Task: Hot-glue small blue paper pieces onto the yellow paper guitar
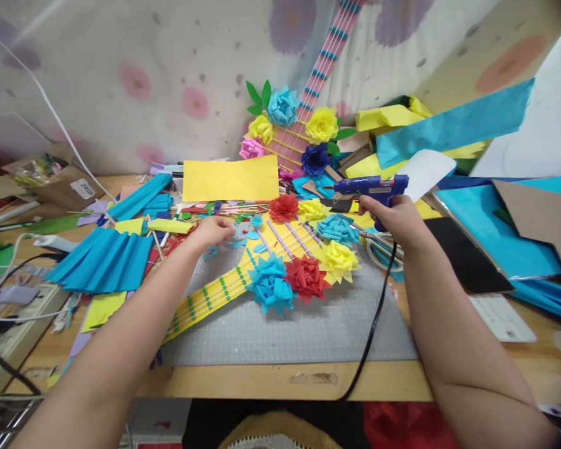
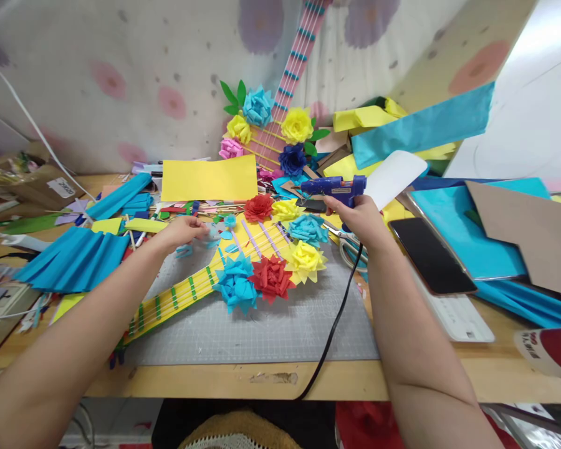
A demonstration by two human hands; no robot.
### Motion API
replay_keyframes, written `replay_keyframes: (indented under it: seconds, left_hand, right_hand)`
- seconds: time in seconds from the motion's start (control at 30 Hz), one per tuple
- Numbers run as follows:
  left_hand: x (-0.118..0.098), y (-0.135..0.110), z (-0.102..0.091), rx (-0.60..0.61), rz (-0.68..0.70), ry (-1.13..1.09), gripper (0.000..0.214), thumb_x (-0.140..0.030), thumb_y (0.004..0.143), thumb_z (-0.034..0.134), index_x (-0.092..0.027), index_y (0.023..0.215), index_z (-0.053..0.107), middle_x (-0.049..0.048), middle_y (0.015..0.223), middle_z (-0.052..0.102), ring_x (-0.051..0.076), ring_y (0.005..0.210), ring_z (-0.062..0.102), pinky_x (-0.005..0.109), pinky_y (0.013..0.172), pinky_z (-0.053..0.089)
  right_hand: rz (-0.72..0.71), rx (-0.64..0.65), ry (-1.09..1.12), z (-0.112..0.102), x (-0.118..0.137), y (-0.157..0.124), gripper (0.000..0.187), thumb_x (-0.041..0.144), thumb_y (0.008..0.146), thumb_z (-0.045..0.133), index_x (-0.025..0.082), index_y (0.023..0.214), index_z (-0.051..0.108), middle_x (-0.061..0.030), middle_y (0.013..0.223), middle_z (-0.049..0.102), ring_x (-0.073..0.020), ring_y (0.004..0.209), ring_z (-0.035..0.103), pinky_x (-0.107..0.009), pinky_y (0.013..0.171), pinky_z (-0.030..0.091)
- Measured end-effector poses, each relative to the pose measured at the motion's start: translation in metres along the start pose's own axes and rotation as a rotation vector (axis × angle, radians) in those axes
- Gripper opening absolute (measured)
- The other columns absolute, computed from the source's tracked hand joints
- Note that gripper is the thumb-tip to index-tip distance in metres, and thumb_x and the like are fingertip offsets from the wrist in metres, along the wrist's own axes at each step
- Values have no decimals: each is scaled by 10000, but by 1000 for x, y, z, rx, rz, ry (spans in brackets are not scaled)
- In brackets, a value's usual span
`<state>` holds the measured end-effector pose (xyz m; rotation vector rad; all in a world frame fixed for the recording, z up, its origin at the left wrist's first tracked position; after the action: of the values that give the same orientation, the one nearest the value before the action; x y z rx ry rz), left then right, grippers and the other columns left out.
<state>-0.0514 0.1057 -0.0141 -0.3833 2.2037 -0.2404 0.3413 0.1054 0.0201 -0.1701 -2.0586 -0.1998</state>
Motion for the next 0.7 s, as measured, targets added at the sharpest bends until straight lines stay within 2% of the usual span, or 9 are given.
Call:
replay_keyframes:
  seconds: [0.2,0.33,0.47,0.7]
  left_hand:
    - [-15,1,3,15,50,-24,111,-157,571,674,-175,609,571,9,611,649,122,537,549,213,453,336]
    - [-18,14,11,11,109,16,73,-157,562,666,-168,569,594,6,558,618,113,509,518,209,446,311]
    - [-18,23,19,4,124,10,72,-161,569,658,-164,528,598,-5,505,587,100,475,476,205,430,293]
    - [-26,14,24,30,93,-79,90,-106,574,646,-156,520,595,-4,526,611,95,495,507,192,446,319]
  right_hand:
    - [42,6,-18,2,-2,-1,399,538,707,682,145,658,632,17,535,484,-87,519,374,-265,503,301]
    - [31,2,6,2,-1,-1,393,532,693,692,145,657,634,-6,573,540,-94,537,393,-261,502,306]
    - [14,0,19,1,0,0,392,535,690,692,151,648,623,-3,558,524,-97,535,386,-263,497,304]
    - [-6,11,-27,1,1,0,385,535,725,663,160,650,624,14,555,476,-94,530,375,-268,507,301]
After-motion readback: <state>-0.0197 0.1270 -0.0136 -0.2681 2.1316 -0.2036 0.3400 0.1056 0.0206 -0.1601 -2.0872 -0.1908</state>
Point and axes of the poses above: each hand's wrist, its own y-axis towards the middle knuckle, its own z-axis out of the palm, x = y × z, the point moved 8 cm from there along y, towards the middle knuckle
